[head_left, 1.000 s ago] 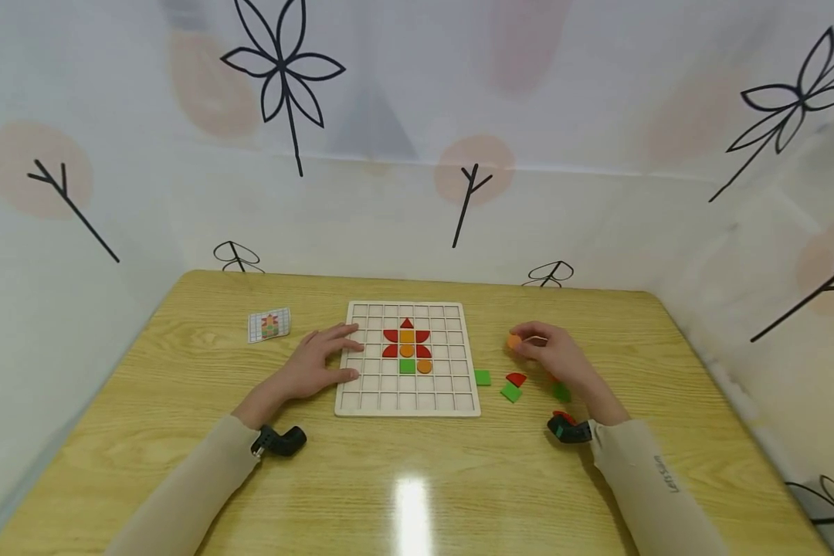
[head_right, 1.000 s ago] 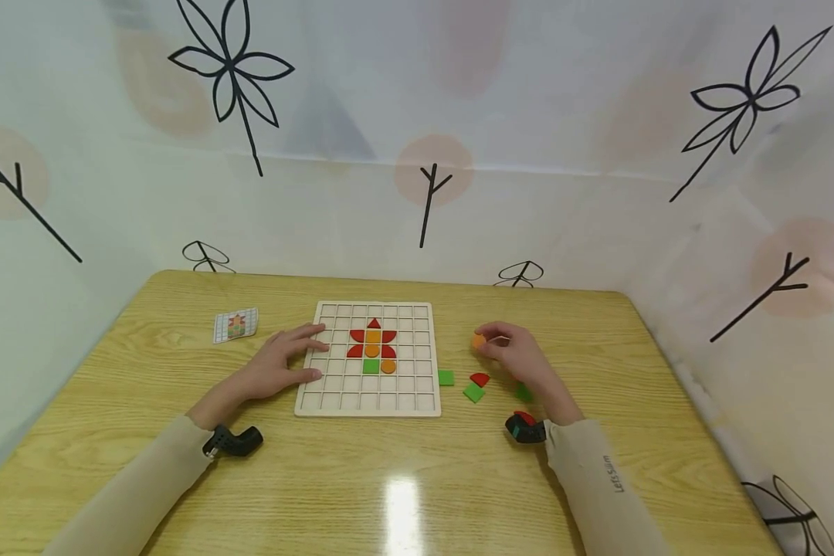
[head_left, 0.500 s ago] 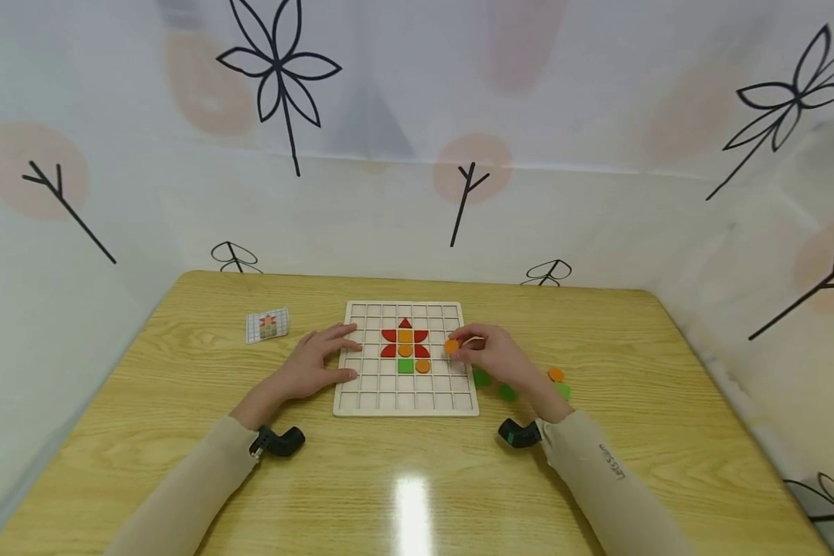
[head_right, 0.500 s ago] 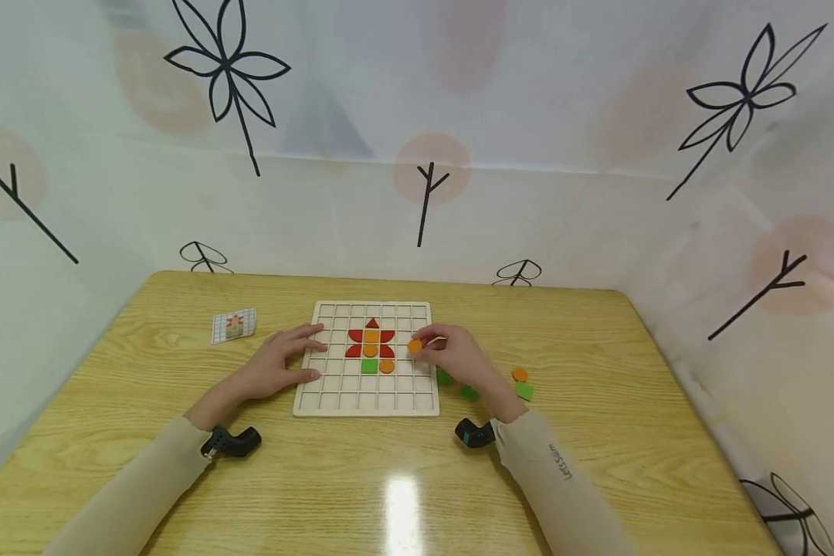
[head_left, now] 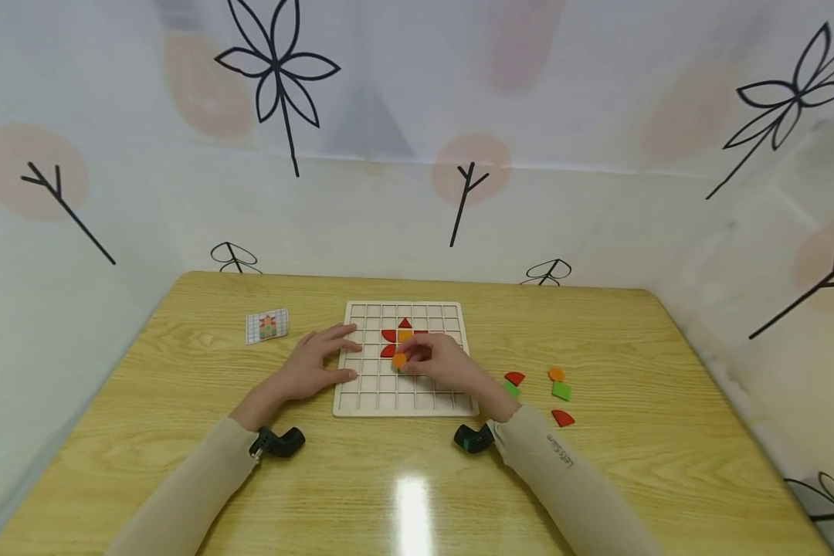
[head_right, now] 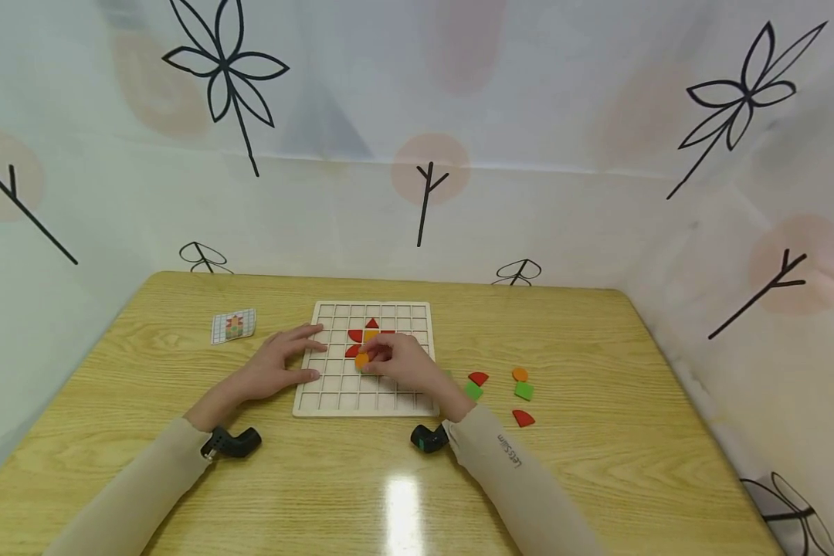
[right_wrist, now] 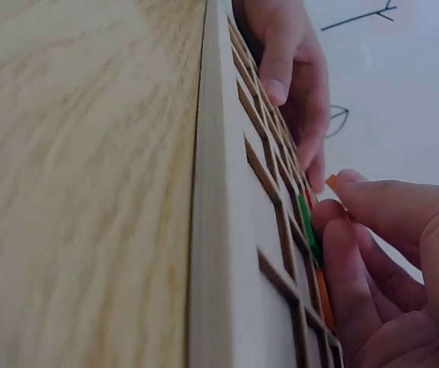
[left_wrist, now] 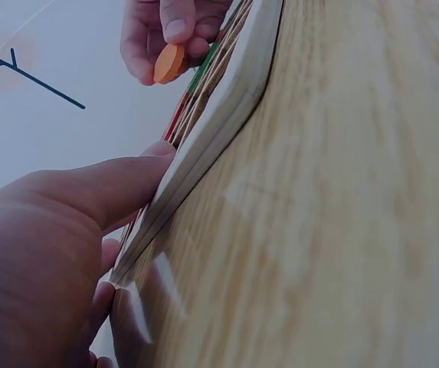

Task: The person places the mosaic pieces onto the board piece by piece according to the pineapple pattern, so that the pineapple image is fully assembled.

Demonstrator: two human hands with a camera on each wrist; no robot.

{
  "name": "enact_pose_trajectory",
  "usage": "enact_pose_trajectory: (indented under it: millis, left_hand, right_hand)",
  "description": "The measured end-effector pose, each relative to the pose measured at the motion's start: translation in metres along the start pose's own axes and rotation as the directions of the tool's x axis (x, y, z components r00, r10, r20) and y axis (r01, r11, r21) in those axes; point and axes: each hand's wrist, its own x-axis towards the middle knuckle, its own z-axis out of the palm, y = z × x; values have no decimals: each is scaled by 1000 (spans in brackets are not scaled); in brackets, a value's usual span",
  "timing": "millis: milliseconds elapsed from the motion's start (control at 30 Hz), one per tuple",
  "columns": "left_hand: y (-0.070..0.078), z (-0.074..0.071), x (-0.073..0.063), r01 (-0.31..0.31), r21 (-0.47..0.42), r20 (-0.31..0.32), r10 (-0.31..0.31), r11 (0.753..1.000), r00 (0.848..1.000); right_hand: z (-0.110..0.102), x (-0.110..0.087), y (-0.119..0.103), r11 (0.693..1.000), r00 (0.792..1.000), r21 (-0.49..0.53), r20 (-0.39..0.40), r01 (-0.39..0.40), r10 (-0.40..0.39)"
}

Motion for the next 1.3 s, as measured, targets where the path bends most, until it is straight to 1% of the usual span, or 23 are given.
enact_pose_trajectory:
  millis: [100, 233, 467, 667, 833, 1067, 1233, 1300]
  left_hand:
    - [0, 0, 0, -1, 9, -2, 1, 1000, 1000]
    - [0, -1, 0, -7, 8, -8, 7, 1000, 1000]
    - [1, -1, -1, -17, 4, -10, 17, 1000, 1000]
    - [2, -1, -1, -11, 4, -8, 11, 1000, 1000]
    - [2, 0, -1, -11, 5, -10, 11, 1000, 1000]
    - [0, 0, -2, -12, 1, -15, 12, 1000, 1000]
    - [0, 1, -2, -17, 7, -14, 17, 1000, 1000]
    - [0, 1, -1, -20, 6, -12, 20, 1000, 1000]
  right_hand:
    - [5, 2, -2, 999, 1000, -51, 11, 19, -18]
    - [9, 4, -4, 995, 1000, -97, 23, 13, -11]
    - [14, 7, -9, 990, 999, -131, 3, -45, 46]
    - [18, 9, -11, 981, 998, -182, -19, -67, 64]
    - [20, 9, -13, 977, 996, -196, -35, -89, 83]
    - [22, 9, -16, 975, 995, -203, -38, -95, 89]
    - [19, 9, -14, 981, 996, -174, -12, -86, 85]
    - [16, 9, -12, 985, 998, -162, 10, -61, 64]
